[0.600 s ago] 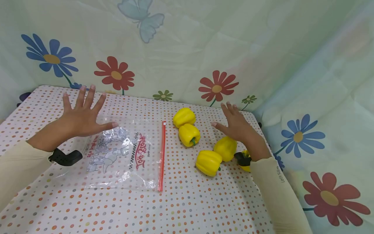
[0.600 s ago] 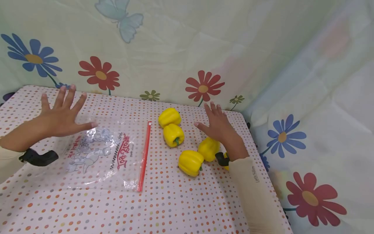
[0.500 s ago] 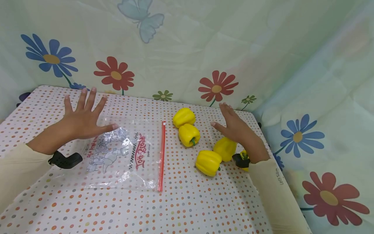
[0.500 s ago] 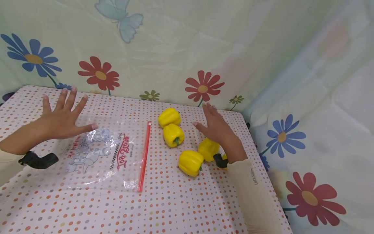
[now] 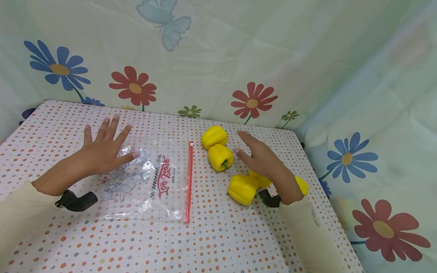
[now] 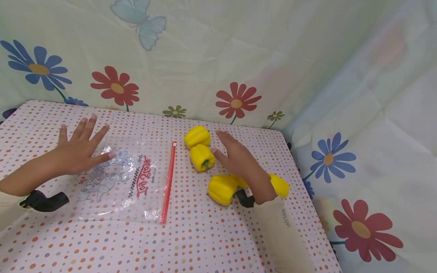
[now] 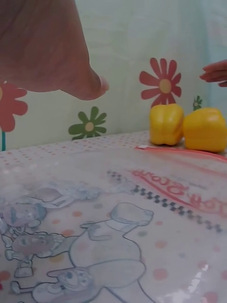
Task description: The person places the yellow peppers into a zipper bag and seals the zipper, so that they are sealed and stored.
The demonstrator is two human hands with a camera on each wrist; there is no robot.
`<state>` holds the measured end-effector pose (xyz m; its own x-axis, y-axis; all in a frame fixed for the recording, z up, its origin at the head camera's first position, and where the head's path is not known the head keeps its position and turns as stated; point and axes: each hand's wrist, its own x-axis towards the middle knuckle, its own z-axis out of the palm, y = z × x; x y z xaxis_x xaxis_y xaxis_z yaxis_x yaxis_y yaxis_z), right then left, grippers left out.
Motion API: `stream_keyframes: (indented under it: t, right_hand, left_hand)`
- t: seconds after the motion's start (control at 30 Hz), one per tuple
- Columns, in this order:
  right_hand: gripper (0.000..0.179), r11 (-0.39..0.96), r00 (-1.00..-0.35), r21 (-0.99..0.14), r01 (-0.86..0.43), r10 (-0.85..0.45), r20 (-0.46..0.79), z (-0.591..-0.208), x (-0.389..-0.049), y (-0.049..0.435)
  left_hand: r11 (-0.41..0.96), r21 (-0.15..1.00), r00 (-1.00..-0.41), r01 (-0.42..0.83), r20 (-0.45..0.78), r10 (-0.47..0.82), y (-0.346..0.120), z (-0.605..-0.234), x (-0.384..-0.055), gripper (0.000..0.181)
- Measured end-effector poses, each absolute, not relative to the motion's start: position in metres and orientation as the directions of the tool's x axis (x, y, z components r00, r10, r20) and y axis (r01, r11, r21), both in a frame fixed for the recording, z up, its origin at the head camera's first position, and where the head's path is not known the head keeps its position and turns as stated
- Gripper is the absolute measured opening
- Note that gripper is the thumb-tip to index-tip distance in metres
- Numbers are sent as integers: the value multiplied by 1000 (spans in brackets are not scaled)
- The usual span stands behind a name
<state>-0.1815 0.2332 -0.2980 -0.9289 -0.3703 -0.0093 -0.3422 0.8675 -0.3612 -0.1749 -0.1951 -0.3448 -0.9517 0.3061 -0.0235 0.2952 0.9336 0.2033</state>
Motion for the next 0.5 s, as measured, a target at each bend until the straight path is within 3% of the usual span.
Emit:
stream_keyframes:
  t: [0.27,0.5]
  right_hand:
    - [58,781,-884,-443,-439,-464,58,-311,-169,221]
    - [52,702,-871,-551,-451,-482,99,-321,-158,210]
  left_hand:
    - [901,264,-937,345,39,347,-185,-348,-167,79]
    - [881,297,-929,368,73,363,-181,-354,-158,73]
